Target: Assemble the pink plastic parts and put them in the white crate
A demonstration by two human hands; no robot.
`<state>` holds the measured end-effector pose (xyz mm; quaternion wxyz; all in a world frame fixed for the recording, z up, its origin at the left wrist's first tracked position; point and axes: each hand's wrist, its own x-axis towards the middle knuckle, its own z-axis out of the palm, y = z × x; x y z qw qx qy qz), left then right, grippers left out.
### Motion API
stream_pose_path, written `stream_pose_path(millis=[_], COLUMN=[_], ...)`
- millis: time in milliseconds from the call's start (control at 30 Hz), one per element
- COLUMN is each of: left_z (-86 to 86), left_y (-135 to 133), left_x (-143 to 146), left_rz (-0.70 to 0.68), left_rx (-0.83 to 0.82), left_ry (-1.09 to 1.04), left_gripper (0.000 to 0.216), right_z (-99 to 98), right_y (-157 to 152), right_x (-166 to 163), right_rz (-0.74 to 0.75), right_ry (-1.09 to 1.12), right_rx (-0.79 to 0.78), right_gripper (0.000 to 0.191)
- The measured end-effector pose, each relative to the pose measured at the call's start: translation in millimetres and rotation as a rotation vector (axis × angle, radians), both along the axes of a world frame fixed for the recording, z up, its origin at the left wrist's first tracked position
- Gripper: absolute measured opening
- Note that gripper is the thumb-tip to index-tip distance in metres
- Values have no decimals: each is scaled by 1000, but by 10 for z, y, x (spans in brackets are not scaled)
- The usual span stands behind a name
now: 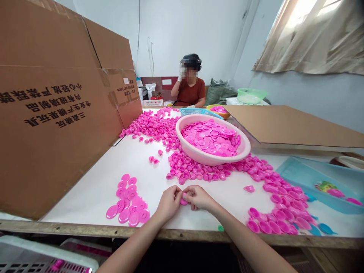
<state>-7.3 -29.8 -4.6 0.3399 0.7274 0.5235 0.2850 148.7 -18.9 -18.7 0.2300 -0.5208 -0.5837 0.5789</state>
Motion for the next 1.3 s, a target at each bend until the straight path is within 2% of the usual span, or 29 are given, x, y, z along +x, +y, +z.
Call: stream_pose_path(millis=[167,333,433,533,600,700,933,1100,1200,1300], left_z=[12,89,128,121,94,46,0,48,146,344], left_y=[-3,42,108,139,128,86,68,113,54,-172], left_x=[-22,-56,24,138,185,200,184,198,153,-164], left_rz=[27,-115,-68,-5,4,32,16,6,-32,-22], left_rx=[-14,-116,-5,159,176,152,162,147,56,-21], left_ry=[138,194,338,449,505,552,522,492,380,246], left_gripper=[19,23,29,28,30,31,30,29,30,28], right_z=[86,79,63,122,183,222,70,108,192,316], right_y=[-15,-126,-147,-97,-52,-21,-92,-71,-138,-258], right_x=[-66,-61,-52,-49,-47,-47,-5,-22,-155,-292], right_rz=[-7,31,41,73,124,200,121,139,128,208], right_ry=[-2,-14,-6,24,12,-2,25,22,29,85], right_rx=[-59,-28,-50,-200,-284,-315,-247,-224,-140,-56], right_gripper=[25,27,27,26,24,18,23,22,18,17])
